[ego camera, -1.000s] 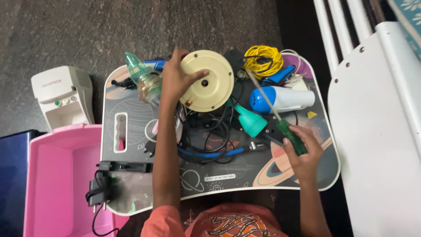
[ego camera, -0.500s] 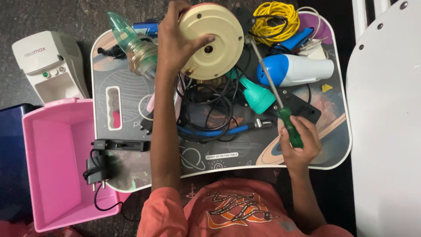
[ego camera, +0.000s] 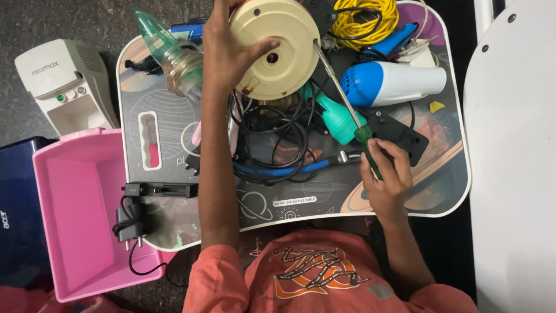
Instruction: The person holds a round beige appliance base on a small table and uses a green-handled screwdriver to drive screws into it, steadying the base with the other hand. They reposition the base and continue driving screws at different points around it throughout the clip.
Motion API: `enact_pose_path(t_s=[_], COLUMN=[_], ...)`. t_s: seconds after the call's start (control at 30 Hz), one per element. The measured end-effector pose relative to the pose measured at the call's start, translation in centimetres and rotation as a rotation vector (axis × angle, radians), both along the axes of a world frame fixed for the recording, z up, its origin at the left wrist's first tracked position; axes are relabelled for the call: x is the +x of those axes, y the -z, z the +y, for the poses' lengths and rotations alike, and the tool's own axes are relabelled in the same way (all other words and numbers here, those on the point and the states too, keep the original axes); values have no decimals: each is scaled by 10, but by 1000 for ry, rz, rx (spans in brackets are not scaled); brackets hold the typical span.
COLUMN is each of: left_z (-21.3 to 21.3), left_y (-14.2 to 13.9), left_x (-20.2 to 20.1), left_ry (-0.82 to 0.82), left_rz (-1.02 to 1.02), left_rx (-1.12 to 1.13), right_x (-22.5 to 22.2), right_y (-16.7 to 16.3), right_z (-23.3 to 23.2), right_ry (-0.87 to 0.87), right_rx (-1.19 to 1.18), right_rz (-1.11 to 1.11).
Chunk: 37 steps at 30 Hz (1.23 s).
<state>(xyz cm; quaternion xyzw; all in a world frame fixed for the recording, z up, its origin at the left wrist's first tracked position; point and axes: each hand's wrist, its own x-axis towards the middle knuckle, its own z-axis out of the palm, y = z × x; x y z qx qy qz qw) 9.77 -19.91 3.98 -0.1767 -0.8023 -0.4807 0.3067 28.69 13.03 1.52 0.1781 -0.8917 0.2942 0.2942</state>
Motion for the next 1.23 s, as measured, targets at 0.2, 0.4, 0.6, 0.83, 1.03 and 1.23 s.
enact_pose_path(t_s=[0.2,0.4,0.6,0.83,1.03,1.23], left_z=[0,-2,-8,-14,-21,-28], left_y=[3,10,10,10,16,13], left_x=[0,-1,-3,-1,3,-5], left_ry=[18,-28,-94,-14,-7,-55], left_rz=[-33,-24,-77,-11,-28,-31], left_rx=[30,1,-65,-26,33,-8], right_x=[-3,-8,-13,-21,-52,-57], right_y=[-24,-83,-130,-174,-226,-239], right_z=[-2,5,-14,-38,-49,-84], right_ry=[-11,-37,-108,-135,-100,-199], right_rx=[152,427,487,735,1370,1484], right_rz=[1,-83,-197,-291,-413,-265])
